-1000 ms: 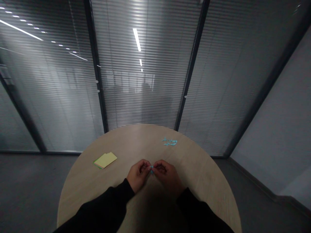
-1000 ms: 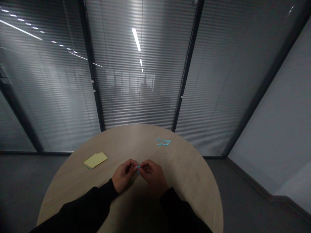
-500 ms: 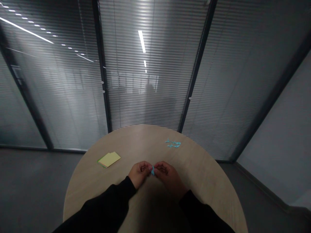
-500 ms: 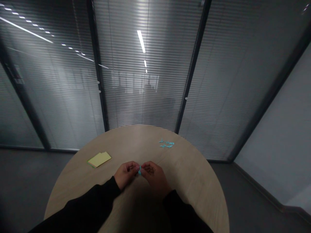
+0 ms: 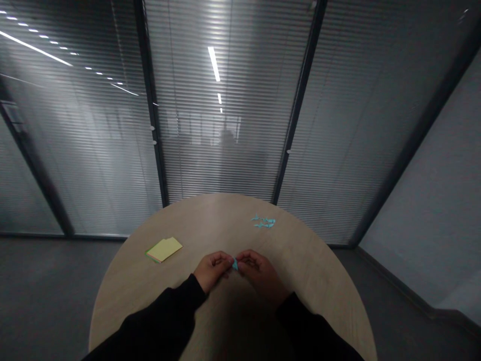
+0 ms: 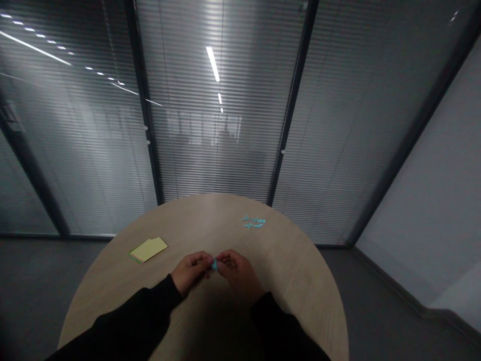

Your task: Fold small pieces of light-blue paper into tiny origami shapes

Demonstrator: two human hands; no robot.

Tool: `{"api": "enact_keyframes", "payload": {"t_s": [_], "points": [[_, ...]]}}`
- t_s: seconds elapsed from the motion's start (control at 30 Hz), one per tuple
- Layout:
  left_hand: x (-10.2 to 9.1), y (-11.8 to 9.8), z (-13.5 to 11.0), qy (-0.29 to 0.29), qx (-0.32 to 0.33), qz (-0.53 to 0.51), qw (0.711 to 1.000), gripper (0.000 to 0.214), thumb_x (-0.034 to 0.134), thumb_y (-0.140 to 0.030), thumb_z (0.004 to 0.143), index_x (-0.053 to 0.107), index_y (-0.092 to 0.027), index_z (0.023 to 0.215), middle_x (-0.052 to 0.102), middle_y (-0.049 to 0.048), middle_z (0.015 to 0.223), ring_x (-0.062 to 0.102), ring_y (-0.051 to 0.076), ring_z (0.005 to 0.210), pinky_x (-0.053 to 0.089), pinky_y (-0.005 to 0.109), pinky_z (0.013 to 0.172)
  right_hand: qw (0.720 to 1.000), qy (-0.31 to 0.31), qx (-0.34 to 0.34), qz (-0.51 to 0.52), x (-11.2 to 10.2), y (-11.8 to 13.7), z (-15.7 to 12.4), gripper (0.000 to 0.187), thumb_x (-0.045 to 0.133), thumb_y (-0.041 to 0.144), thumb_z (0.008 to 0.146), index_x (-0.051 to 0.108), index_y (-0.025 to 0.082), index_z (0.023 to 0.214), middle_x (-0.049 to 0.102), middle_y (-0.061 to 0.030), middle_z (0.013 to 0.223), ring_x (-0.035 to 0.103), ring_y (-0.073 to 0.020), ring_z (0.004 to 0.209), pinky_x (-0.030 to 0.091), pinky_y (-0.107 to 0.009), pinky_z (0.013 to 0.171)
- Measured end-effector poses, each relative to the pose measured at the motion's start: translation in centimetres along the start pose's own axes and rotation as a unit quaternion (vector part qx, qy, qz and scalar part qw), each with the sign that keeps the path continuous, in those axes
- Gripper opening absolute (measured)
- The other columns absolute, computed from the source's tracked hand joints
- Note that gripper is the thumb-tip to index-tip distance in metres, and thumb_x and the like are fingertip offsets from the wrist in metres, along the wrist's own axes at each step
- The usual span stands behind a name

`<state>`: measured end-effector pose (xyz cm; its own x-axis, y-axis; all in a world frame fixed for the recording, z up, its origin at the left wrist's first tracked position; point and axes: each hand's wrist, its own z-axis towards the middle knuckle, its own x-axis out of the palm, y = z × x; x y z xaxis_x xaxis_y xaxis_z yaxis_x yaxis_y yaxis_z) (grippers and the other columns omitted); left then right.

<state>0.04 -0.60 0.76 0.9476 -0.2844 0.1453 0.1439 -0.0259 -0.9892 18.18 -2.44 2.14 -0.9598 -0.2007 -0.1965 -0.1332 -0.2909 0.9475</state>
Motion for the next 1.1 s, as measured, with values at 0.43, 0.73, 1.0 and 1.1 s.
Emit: {"api": "enact_keyframes", "payload": {"t_s": [0.43,0.73,1.0,1.1], "points": [[0.9,0.3,-0.3,-0.011,-0.01,-0.056,0.998,0.047,0.087,-0.049,0.058,0.069,-0.012,0.08,0.068,0.0031,0.068,0.058,0.012,0.06,0.046,0.025,0.062,0.95,-0.12,-0.152,-0.246,-0.4,0.1,0.0,0.006,0.06,0.021,0.085,0.065,0.02,0.087,0.066,-0.0036,0.082,0.062,-0.0158,0.071,0.05,-0.027,0.065],[1.0,0.1,-0.6,-0.068,0.029,0.022,0.997,0.041,0.083,-0.053,0.06,0.073,-0.015,0.074,0.067,0.0004,0.06,0.056,0.013,0.055,0.042,0.025,0.057,0.894,-0.092,-0.253,-0.358,-0.3,0.4,-0.2,0.012,0.058,0.021,0.091,0.068,0.022,0.097,0.067,-0.0072,0.095,0.062,-0.0219,0.09,0.052,-0.036,0.081],[1.3,0.8,-0.4,-0.1,0.065,0.035,0.992,0.037,0.081,-0.051,0.065,0.074,-0.016,0.074,0.068,0.0026,0.062,0.059,0.016,0.059,0.044,0.027,0.058,0.819,-0.089,-0.294,-0.484,-0.2,0.3,0.0,0.021,0.053,0.02,0.096,0.07,0.023,0.108,0.07,-0.0096,0.11,0.063,-0.0252,0.094,0.052,-0.039,0.081],[1.4,0.6,-0.5,-0.106,0.062,0.027,0.992,0.037,0.08,-0.051,0.065,0.074,-0.016,0.075,0.069,0.0029,0.065,0.06,0.016,0.061,0.045,0.028,0.06,0.813,-0.09,-0.296,-0.494,-0.2,0.2,0.0,0.022,0.053,0.02,0.096,0.071,0.024,0.108,0.071,-0.0094,0.11,0.063,-0.0251,0.094,0.052,-0.038,0.078]]}}
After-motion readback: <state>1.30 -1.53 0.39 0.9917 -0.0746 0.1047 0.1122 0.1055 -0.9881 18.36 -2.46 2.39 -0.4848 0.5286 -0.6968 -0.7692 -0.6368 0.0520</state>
